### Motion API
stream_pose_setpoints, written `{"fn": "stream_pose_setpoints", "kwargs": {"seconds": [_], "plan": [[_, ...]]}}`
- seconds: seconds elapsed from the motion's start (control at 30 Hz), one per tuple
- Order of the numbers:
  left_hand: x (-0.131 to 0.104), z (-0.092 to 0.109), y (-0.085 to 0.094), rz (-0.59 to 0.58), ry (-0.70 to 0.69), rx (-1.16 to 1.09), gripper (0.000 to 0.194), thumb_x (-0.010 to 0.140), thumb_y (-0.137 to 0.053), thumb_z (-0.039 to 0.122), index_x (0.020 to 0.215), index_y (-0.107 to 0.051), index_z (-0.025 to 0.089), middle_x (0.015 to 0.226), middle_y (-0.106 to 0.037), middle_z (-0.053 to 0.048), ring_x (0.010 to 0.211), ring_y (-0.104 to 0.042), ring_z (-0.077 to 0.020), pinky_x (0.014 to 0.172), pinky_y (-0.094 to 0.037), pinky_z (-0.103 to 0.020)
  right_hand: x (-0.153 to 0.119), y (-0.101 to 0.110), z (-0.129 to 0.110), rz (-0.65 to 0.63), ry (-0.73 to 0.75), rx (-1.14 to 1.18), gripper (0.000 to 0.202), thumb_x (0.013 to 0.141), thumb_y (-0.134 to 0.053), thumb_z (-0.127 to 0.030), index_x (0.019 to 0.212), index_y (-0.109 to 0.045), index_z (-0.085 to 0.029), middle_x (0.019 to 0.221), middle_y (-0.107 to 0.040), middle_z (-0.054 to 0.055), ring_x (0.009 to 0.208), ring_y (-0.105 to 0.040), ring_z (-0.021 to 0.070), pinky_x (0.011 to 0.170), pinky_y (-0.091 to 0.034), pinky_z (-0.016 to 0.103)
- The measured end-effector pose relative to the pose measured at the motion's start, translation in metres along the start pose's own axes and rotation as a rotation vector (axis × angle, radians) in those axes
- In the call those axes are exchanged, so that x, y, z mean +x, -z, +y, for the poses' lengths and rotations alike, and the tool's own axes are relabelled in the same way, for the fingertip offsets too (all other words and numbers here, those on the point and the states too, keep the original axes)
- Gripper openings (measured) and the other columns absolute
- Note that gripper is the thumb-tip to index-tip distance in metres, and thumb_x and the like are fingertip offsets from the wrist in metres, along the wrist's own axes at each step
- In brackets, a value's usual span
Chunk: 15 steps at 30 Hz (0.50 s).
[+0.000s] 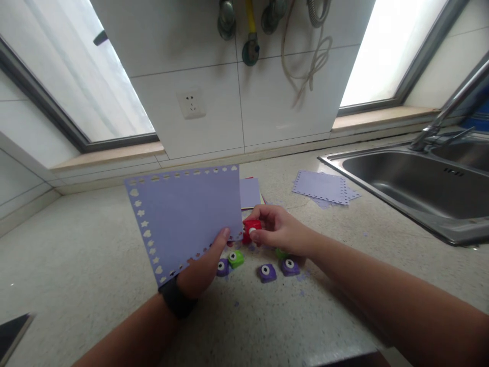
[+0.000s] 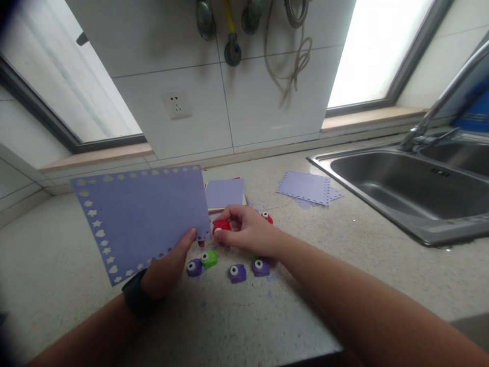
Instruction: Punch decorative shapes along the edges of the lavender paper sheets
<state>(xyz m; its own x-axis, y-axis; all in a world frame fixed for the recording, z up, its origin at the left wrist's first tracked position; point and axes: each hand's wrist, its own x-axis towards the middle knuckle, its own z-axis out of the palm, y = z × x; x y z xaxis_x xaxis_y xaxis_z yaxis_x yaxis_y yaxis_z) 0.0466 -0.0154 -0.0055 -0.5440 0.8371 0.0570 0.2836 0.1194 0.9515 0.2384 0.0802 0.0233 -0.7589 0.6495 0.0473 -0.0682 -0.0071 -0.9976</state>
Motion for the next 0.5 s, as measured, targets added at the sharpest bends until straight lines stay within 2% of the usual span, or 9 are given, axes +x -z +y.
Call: {"fn": "stream_pose_setpoints", "kwargs": {"seconds": [0.07,0.23,0.43,0.5], "plan": [[0.001,0.002,-0.001,0.02,-0.022,-0.027,0.034,0.074,-0.074,0.053,0.095,-0.073,0.026,0.121,-0.074,-0.008,0.129,-0.057,-0.0334,0.123,-0.023,-0.049,0.0,0.003,-0.001,0.016,0.007,0.014,0.033,0.076,-0.082,-0.039,0.088,-0.058,-0.018,0.074,-0.068,0.001,0.065,-0.061,0.013,0.063,-0.049,0.029],[0.004,0.001,0.0,-0.089,-0.057,-0.039,0.025,0.08,-0.07,0.05,0.081,-0.076,0.026,0.096,-0.079,-0.008,0.122,-0.062,-0.0338,0.118,-0.034,-0.05,0.001,0.009,-0.002,0.091,0.072,-0.027,0.025,0.083,-0.076,-0.037,0.09,-0.062,-0.019,0.074,-0.065,0.0,0.066,-0.06,0.0128,0.063,-0.047,0.028],[0.01,-0.009,0.002,-0.099,-0.053,-0.027,0.031,0.082,-0.071,0.052,0.097,-0.078,0.026,0.115,-0.077,-0.009,0.123,-0.062,-0.0325,0.12,-0.03,-0.046,0.005,0.021,-0.007,0.217,0.15,-0.148,0.025,0.083,-0.074,-0.041,0.093,-0.068,-0.019,0.081,-0.065,0.0,0.069,-0.057,0.0138,0.067,-0.047,0.031],[0.013,-0.016,0.004,-0.143,-0.075,-0.005,0.031,0.084,-0.069,0.052,0.099,-0.078,0.026,0.114,-0.078,-0.009,0.12,-0.064,-0.0321,0.117,-0.033,-0.046,0.007,0.025,-0.007,0.262,0.158,-0.221,0.026,0.083,-0.073,-0.042,0.095,-0.069,-0.019,0.085,-0.067,0.002,0.072,-0.058,0.0149,0.069,-0.047,0.032]]}}
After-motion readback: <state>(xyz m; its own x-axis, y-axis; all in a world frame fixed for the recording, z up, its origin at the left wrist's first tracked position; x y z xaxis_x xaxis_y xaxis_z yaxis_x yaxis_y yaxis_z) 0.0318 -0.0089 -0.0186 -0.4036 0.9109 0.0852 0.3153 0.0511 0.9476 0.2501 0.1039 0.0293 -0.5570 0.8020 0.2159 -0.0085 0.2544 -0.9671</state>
